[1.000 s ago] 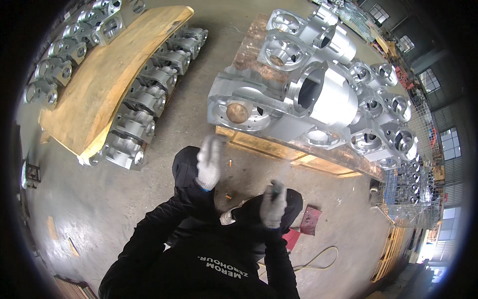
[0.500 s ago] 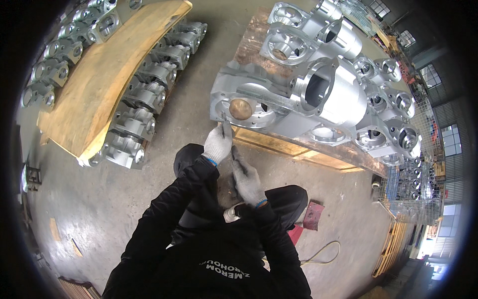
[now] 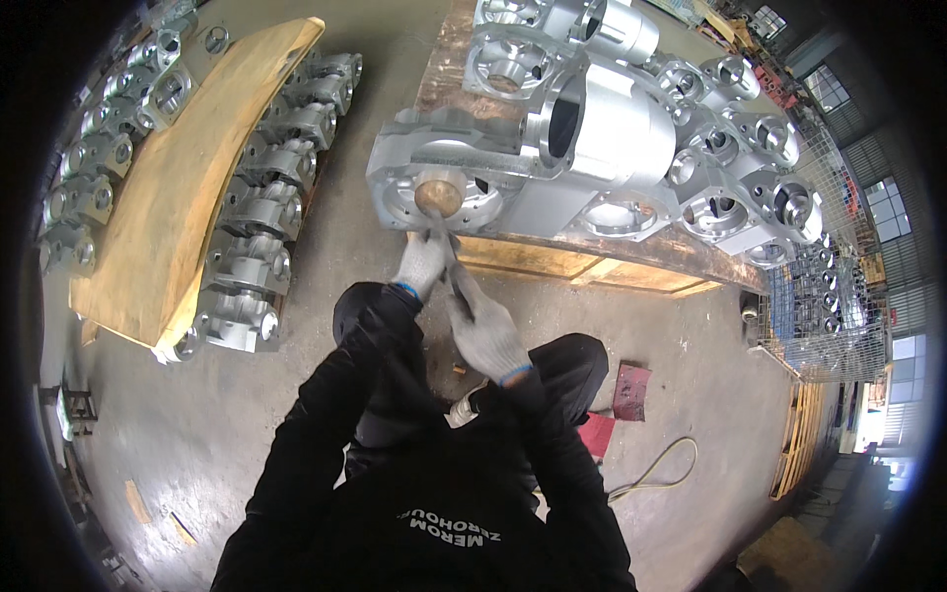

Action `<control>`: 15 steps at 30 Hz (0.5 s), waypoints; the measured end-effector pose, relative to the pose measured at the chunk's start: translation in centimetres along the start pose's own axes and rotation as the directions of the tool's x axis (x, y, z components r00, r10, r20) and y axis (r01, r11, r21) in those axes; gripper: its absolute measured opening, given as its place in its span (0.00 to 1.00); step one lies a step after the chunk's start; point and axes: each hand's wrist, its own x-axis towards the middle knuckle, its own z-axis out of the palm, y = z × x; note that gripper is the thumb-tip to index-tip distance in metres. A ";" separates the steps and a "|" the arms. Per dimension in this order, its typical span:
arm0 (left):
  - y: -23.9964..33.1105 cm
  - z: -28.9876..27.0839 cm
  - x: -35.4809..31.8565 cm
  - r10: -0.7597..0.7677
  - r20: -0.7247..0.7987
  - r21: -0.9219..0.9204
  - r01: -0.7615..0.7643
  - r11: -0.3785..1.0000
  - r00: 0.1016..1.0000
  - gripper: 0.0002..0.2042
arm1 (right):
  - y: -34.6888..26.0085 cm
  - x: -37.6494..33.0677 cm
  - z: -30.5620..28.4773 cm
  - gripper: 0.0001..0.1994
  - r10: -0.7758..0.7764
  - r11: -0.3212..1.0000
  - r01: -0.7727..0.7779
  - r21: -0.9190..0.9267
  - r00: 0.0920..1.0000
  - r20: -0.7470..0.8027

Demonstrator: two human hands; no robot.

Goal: The person kneels on the floor and uses a metal file to deburr the edges of several silver metal parts. They rotate each part to access different edges, then place the finished pieces on a wooden pallet.

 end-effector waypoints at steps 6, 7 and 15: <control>-1.9 4.8 -1.6 0.052 -0.004 -0.173 -0.052 0.983 0.999 0.26 | 0.6 -4.3 -1.3 0.21 0.375 0.577 -0.338 0.744 0.918 0.127; -2.1 5.0 -1.8 0.061 -0.004 -0.182 -0.061 0.981 0.998 0.26 | 0.6 -4.6 -1.7 0.28 0.438 0.483 -0.497 0.721 0.850 0.292; -1.7 4.5 -0.6 0.599 -0.091 0.457 -0.501 0.735 0.795 0.28 | -0.6 -3.2 -2.5 0.30 0.407 0.704 -0.473 0.531 0.880 0.244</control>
